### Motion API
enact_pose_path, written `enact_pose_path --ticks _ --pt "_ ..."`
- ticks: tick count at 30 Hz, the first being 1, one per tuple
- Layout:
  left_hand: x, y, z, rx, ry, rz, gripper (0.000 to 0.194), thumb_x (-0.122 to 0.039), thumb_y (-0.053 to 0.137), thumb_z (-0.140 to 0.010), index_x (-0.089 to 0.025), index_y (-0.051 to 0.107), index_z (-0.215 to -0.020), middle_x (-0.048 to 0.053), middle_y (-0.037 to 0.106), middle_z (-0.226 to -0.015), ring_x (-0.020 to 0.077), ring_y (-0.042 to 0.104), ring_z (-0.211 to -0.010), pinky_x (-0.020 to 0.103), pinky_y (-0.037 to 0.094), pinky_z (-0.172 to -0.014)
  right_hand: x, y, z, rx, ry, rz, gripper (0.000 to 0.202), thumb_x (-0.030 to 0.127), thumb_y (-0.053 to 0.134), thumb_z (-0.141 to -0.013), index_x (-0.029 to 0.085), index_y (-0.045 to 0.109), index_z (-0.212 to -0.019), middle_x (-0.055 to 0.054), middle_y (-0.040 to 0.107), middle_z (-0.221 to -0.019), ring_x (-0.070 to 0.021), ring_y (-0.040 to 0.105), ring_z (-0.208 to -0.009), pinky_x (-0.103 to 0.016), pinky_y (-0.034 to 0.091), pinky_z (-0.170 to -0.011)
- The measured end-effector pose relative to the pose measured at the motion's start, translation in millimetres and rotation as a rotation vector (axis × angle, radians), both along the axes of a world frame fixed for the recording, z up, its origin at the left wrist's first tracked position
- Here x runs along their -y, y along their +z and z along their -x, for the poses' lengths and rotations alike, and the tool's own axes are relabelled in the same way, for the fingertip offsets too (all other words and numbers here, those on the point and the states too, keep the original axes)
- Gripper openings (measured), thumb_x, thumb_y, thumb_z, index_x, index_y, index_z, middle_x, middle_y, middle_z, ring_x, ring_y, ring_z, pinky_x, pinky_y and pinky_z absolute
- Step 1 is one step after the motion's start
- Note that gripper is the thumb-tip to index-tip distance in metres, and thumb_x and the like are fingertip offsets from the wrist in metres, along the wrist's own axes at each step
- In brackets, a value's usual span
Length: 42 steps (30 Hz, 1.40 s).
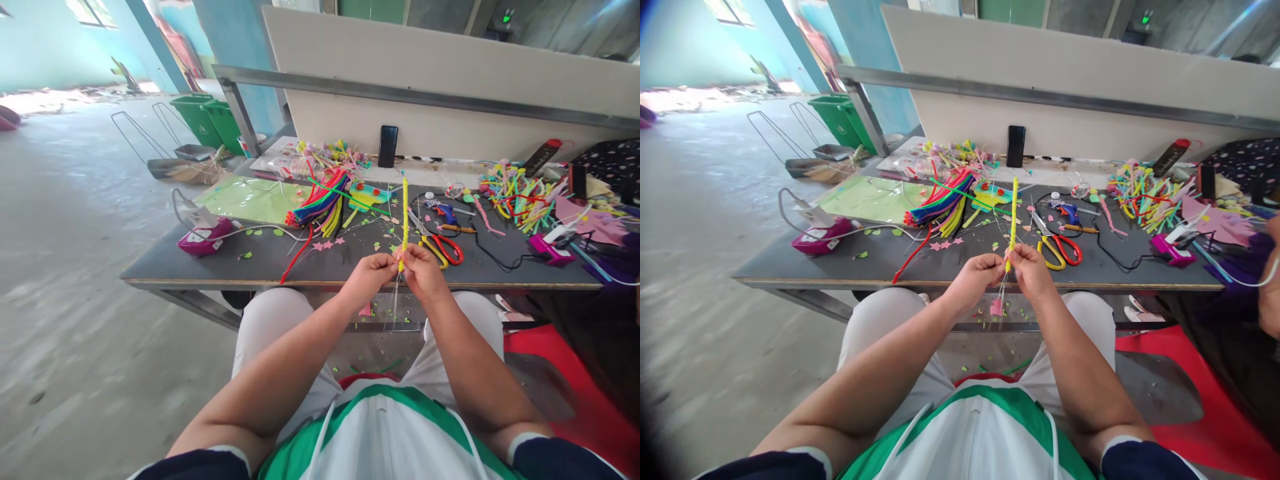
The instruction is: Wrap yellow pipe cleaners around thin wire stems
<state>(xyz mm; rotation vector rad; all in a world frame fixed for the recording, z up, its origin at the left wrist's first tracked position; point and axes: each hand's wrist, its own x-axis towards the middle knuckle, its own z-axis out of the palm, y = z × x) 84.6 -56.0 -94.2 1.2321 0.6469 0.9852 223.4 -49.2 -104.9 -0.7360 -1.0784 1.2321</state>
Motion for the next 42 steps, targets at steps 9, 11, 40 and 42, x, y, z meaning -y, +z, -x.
enact_pose_path --ticks 9,11,40,42 --pt "4.8 2.2 -0.1 0.306 -0.372 0.436 0.028 -0.028 0.078 -0.064 -0.008 0.06 -0.073 -0.004 0.04 -0.059 0.0012 0.027 -0.046 0.017 0.012 -0.042 7.5 6.4 3.7 -0.062 0.093 0.007 0.032 0.047 0.074 -0.067 0.021 0.058 -0.059 0.002 0.044 -0.064 -0.0104 0.041 -0.057 -0.033 0.046 -0.073" --pt "6.8 1.9 0.0 0.335 -0.406 0.452 0.027 -0.027 0.077 -0.066 -0.007 0.063 -0.077 -0.002 0.042 -0.061 0.0011 0.029 -0.047 0.016 0.013 -0.042 9.7 9.2 4.3 -0.06 0.104 -0.029 0.032 0.047 0.073 -0.068 0.021 0.057 -0.058 0.002 0.043 -0.064 -0.0118 0.043 -0.061 -0.036 0.045 -0.082" --pt "-10.5 -8.6 1.4 -0.331 0.283 -0.264 0.016 -0.028 0.062 -0.074 -0.013 0.066 -0.07 -0.001 0.053 -0.06 0.0087 0.043 -0.058 0.021 0.031 -0.054 -5.5 -6.7 -4.0 0.225 -0.164 -0.004 0.014 0.032 0.075 -0.068 0.022 0.067 -0.068 0.003 0.06 -0.066 -0.013 0.05 -0.066 -0.027 0.039 -0.066" --pt "-8.8 -7.0 2.5 -0.215 0.158 -0.12 0.02 -0.033 0.063 -0.075 -0.013 0.065 -0.074 -0.003 0.048 -0.058 0.0067 0.037 -0.052 0.02 0.027 -0.05 -5.5 -5.8 -5.3 0.176 -0.158 0.001 0.012 0.031 0.074 -0.069 0.021 0.067 -0.066 0.002 0.06 -0.065 -0.0128 0.05 -0.065 -0.027 0.04 -0.066"
